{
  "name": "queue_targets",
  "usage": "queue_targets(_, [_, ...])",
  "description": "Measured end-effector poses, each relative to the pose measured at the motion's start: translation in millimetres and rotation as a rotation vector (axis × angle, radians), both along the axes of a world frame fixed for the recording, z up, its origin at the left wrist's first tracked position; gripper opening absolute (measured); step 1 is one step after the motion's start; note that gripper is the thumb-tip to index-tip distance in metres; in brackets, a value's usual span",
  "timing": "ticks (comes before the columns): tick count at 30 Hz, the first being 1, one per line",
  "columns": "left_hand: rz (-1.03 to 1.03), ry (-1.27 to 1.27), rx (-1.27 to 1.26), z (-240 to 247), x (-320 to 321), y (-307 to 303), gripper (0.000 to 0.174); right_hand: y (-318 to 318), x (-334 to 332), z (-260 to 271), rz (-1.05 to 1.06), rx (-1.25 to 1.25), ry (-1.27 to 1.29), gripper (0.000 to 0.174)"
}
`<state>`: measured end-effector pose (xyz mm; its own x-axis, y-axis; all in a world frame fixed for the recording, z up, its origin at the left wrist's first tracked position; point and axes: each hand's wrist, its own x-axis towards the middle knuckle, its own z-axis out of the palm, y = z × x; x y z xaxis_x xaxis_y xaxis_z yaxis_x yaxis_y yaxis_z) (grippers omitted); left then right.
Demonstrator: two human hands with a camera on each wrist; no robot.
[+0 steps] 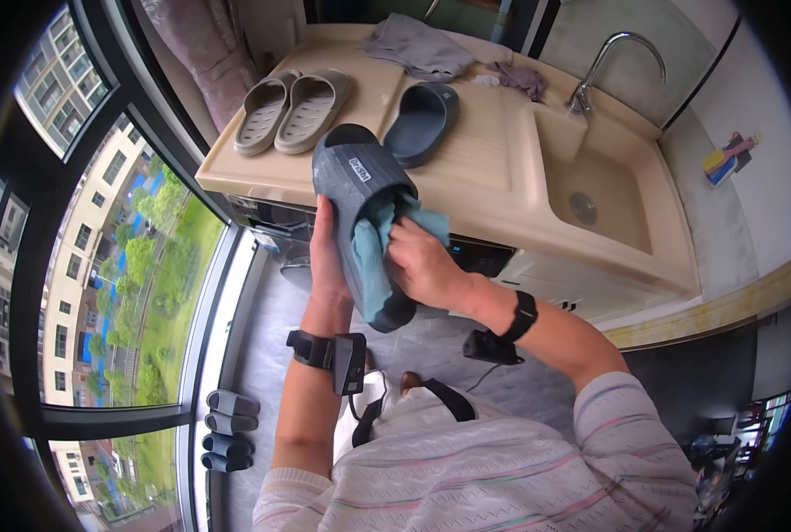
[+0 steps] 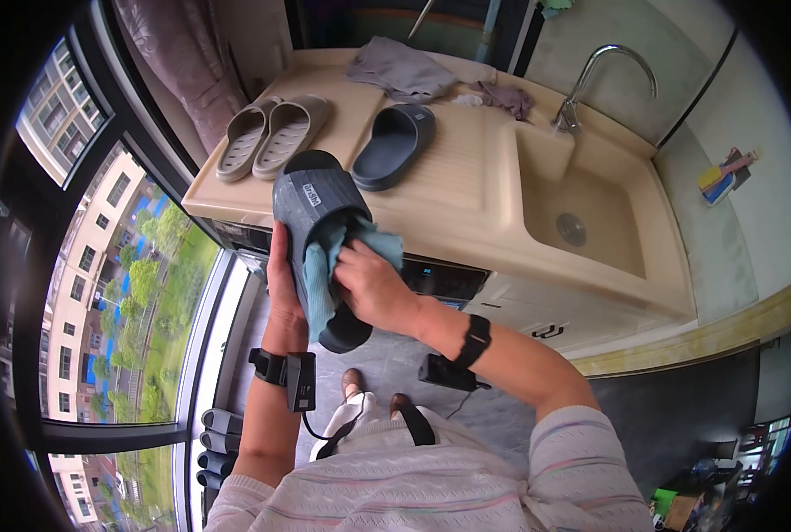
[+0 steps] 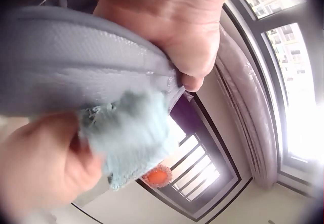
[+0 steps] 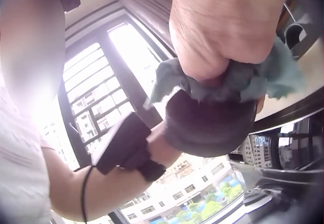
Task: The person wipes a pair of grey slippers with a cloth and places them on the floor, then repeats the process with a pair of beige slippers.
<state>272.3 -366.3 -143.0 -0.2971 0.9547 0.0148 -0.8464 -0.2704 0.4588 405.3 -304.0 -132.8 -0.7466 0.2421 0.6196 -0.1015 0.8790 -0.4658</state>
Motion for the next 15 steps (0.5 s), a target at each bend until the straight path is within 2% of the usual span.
queue_targets(1, [0.004,0.001,-0.001,3,-4,-1,0.062,-3,8,-1,0.004,-0.001,0.001,0.015])
queue_targets(3, [-0.116,0.004,0.045,10,-11,-1,0.057,-4,24,-2,0.113,-0.476,-0.118,0.020])
queue_targets(4, [-0.115,0.005,0.049,10,-14,-1,0.057,1,27,-3,0.050,-0.553,-0.027,0.020])
queue_targets(5, [-0.158,0.010,-0.030,8,-15,-1,0.055,5,36,15,0.057,-1.085,0.006,0.018])
queue_targets(6, [-0.205,0.014,-0.114,5,-15,-2,0.053,12,37,34,-0.029,-1.039,0.151,0.019])
queue_targets(7, [-0.200,0.127,-0.119,3,-12,-4,0.053,15,37,54,-0.028,-1.030,0.219,0.020])
queue_targets(8, [-0.286,0.190,-0.165,1,-11,-8,0.053,17,40,65,-0.029,-1.018,0.290,0.020])
queue_targets(10, [-0.311,0.392,-0.126,2,1,-5,0.053,10,28,66,0.032,-0.779,0.186,0.027])
queue_targets(11, [-0.247,0.440,-0.112,0,9,-3,0.052,9,20,58,-0.075,-0.204,0.106,0.031])
queue_targets(12, [-0.229,0.533,-0.248,-7,13,-3,0.047,8,14,52,-0.119,0.107,0.013,0.035])
queue_targets(14, [-0.289,0.712,-0.334,5,19,-6,0.041,16,5,40,-0.152,0.249,-0.048,0.036])
queue_targets(15, [-0.289,0.713,-0.331,4,19,-4,0.041,21,1,38,-0.153,0.252,-0.047,0.036])
